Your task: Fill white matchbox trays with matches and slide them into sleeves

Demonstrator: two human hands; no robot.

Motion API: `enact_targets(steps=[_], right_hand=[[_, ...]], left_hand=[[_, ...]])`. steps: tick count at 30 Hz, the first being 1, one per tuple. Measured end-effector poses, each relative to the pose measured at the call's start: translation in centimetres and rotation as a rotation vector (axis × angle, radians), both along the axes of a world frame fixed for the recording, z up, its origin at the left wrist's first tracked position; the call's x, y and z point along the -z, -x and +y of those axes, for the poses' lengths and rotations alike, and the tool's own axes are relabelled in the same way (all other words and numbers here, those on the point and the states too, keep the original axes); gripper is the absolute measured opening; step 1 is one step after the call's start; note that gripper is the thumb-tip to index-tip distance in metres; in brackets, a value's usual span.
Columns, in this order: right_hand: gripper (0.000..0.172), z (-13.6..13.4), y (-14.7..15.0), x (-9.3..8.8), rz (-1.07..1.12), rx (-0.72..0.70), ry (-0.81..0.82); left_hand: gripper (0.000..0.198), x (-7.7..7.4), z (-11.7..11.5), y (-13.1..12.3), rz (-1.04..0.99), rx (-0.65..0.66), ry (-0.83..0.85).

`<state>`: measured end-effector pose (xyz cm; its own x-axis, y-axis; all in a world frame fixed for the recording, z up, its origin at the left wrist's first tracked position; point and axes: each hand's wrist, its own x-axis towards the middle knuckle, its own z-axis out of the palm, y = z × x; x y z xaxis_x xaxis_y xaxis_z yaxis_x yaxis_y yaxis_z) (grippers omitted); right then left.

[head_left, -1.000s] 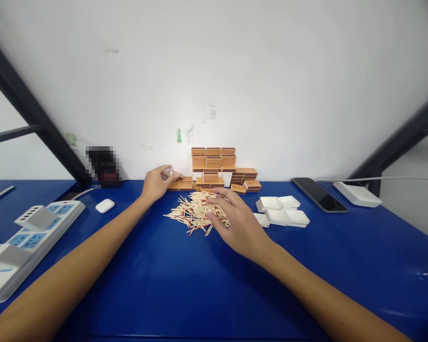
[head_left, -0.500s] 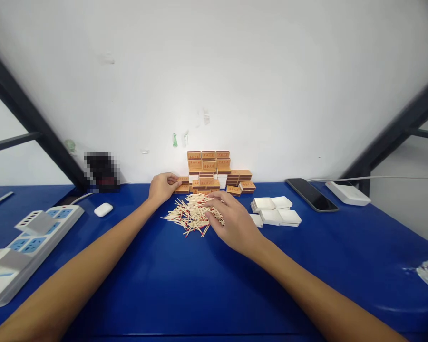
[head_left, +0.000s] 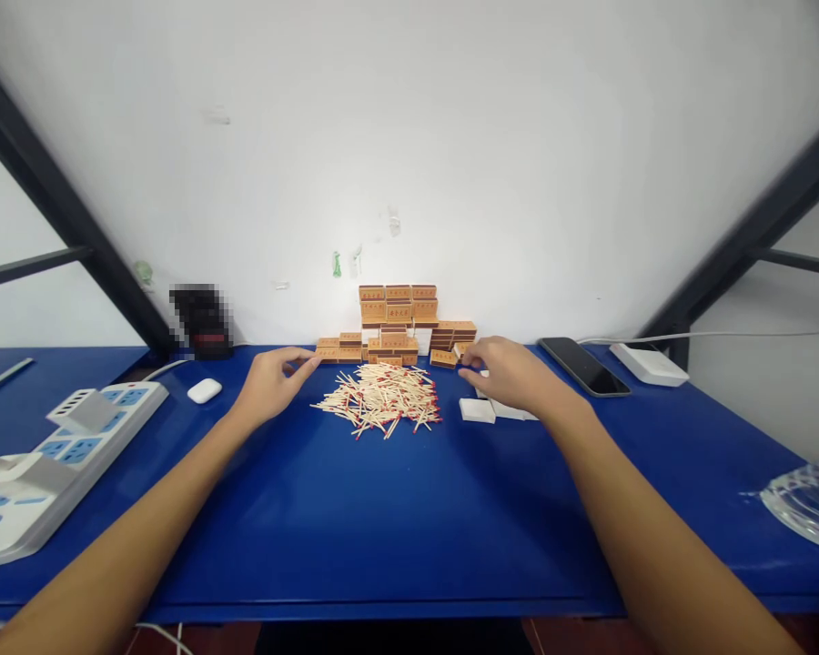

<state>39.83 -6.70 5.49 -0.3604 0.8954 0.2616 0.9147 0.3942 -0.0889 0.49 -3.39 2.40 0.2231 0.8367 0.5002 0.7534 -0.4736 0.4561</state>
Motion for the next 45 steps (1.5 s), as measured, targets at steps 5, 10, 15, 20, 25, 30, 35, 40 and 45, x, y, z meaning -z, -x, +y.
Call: enact_targets(steps=[5, 10, 15, 20, 25, 30, 35, 40, 45], right_hand=[[0.032, -0.8, -1.1, 0.3, -0.05, -0.074, 0.203], [0.027, -1.1, -0.2, 1.2, -0.126, -0.048, 0.282], [0.022, -3.5, 2.0, -0.4, -0.011, -0.087, 0.426], [0.02, -5.8, 6.7, -0.1, 0.18, -0.371, 0.401], [0.024, -5.5, 8.5, 1.6, 0.194, -0.456, 0.332], [0.018, -3.3, 5.9, 1.2, 0.111, -0.211, 0.06], [0.015, -2.2, 4.5, 1.3, 0.023, -0.104, 0.063], [0.011, -2.2, 4.5, 2.1, 0.02, -0.227, 0.138], [0.006, -2.5, 4.3, 2.1, 0.058, -0.289, 0.19]], left_hand=[[0.027, 0.8, -0.2, 0.8, 0.043, 0.039, -0.08], [0.021, 1.3, -0.2, 0.5, 0.102, 0.186, -0.12], [0.018, 0.8, -2.9, -2.0, 0.116, 0.347, -0.181], [0.014, 0.9, -5.2, -4.6, 0.086, 0.554, -0.181], [0.025, 1.1, -5.5, -5.0, 0.082, 0.554, -0.03], [0.024, 1.2, -6.1, -5.3, 0.122, 0.561, -0.04], [0.023, 1.0, -7.0, -6.0, 0.134, 0.639, -0.053], [0.028, 1.2, -7.3, -6.3, 0.118, 0.611, -0.064], [0.05, 2.0, -7.8, -6.9, 0.169, 0.602, -0.075]])
